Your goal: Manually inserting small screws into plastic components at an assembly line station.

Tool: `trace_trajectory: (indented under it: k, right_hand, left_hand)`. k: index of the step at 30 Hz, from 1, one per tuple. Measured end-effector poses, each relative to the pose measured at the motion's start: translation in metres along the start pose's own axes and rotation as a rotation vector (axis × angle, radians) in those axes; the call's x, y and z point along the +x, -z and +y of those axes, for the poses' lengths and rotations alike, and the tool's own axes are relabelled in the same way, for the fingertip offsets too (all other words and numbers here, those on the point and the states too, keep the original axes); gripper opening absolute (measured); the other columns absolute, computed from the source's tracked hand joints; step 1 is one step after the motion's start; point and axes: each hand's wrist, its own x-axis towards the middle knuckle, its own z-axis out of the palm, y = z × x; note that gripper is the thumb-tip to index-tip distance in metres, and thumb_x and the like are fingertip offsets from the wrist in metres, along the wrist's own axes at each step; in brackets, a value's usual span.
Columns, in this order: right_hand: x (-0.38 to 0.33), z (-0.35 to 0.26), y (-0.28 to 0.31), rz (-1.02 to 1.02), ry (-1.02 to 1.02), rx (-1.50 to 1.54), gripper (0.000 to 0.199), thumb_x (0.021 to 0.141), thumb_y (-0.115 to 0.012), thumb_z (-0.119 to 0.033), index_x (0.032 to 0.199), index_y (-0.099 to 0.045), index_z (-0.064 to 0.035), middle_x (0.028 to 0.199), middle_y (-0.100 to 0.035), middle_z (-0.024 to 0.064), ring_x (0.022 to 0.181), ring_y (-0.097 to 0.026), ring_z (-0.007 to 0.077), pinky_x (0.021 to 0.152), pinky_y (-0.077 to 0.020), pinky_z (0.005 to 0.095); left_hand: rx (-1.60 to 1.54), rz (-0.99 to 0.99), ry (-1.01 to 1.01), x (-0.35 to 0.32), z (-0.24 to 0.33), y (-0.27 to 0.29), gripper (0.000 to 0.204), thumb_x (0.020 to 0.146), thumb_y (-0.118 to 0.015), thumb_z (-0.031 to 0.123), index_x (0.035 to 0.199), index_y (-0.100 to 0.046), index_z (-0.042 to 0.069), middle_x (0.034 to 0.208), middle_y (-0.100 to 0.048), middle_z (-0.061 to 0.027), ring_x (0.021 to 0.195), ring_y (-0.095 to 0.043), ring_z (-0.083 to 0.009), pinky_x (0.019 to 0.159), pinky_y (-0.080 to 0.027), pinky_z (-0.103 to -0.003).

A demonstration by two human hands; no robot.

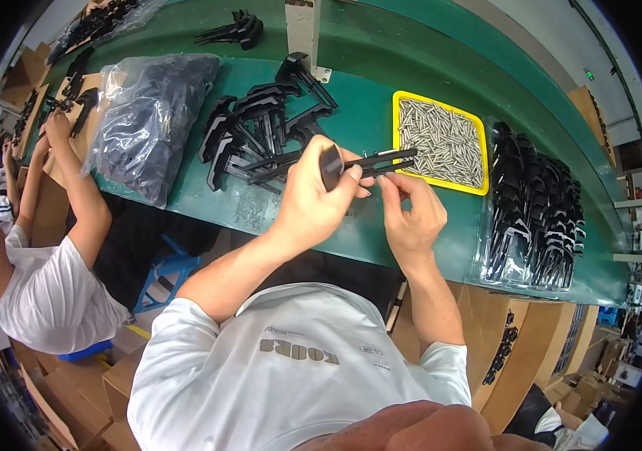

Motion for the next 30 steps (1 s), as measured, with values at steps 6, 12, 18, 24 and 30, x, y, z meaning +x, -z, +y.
trace_trajectory:
  k: [6, 12, 18, 24, 30]
  right_hand:
    - [-0.005, 0.003, -0.001, 0.045, -0.011, 0.067, 0.016, 0.080, -0.081, 0.002, 0.094, -0.073, -0.0007, 0.080, -0.072, 0.0060, 0.065, -0.063, 0.0175, 0.060, -0.0510, 0.0287]
    - [-0.011, 0.005, 0.001, -0.037, -0.347, 0.308, 0.014, 0.084, -0.080, 0.000, 0.097, -0.073, 0.0006, 0.081, -0.072, 0.0065, 0.067, -0.062, 0.0138, 0.062, -0.0514, 0.0257]
    - [-0.003, 0.004, 0.005, -0.084, -0.699, 0.689, 0.020, 0.087, -0.077, 0.002, 0.106, -0.072, 0.0013, 0.091, -0.073, 0.0073, 0.075, -0.064, 0.0128, 0.067, -0.0527, 0.0245]
    - [-0.009, 0.014, 0.038, -0.300, -0.769, 0.663, 0.029, 0.090, -0.073, 0.002, 0.119, -0.072, 0.0009, 0.095, -0.073, 0.0088, 0.078, -0.065, 0.0124, 0.067, -0.0514, 0.0226]
    - [-0.024, 0.041, 0.069, -0.345, -1.023, 0.348, 0.030, 0.089, -0.076, -0.002, 0.119, -0.073, -0.0002, 0.092, -0.075, 0.0066, 0.073, -0.064, 0.0134, 0.064, -0.0518, 0.0256]
  left_hand:
    - [-0.276, 0.034, 0.208, 0.001, 0.004, 0.000, 0.015, 0.097, -0.062, -0.003, 0.103, -0.048, 0.001, 0.090, -0.067, -0.0112, 0.082, -0.075, -0.0193, 0.070, -0.061, -0.029]
    - [-0.135, -0.043, 0.200, 0.001, 0.010, 0.001, 0.025, 0.098, -0.062, -0.004, 0.095, -0.039, 0.006, 0.104, -0.065, -0.0167, 0.087, -0.075, -0.0236, 0.075, -0.063, -0.030]
    - [-0.320, -0.031, 0.345, 0.007, 0.007, 0.003, 0.016, 0.097, -0.061, -0.004, 0.104, -0.047, 0.000, 0.101, -0.064, -0.0154, 0.084, -0.076, -0.0213, 0.071, -0.063, -0.028]
    - [-0.034, -0.245, 0.345, -0.008, -0.005, -0.001, 0.017, 0.096, -0.066, 0.004, 0.110, -0.056, 0.004, 0.103, -0.061, -0.0122, 0.082, -0.069, -0.0211, 0.072, -0.057, -0.035]
    - [1.140, 0.048, -0.686, 0.050, -0.009, 0.042, 0.029, 0.083, -0.077, 0.017, 0.106, -0.063, 0.007, 0.095, -0.063, -0.0106, 0.082, -0.061, -0.0264, 0.080, -0.051, -0.038]
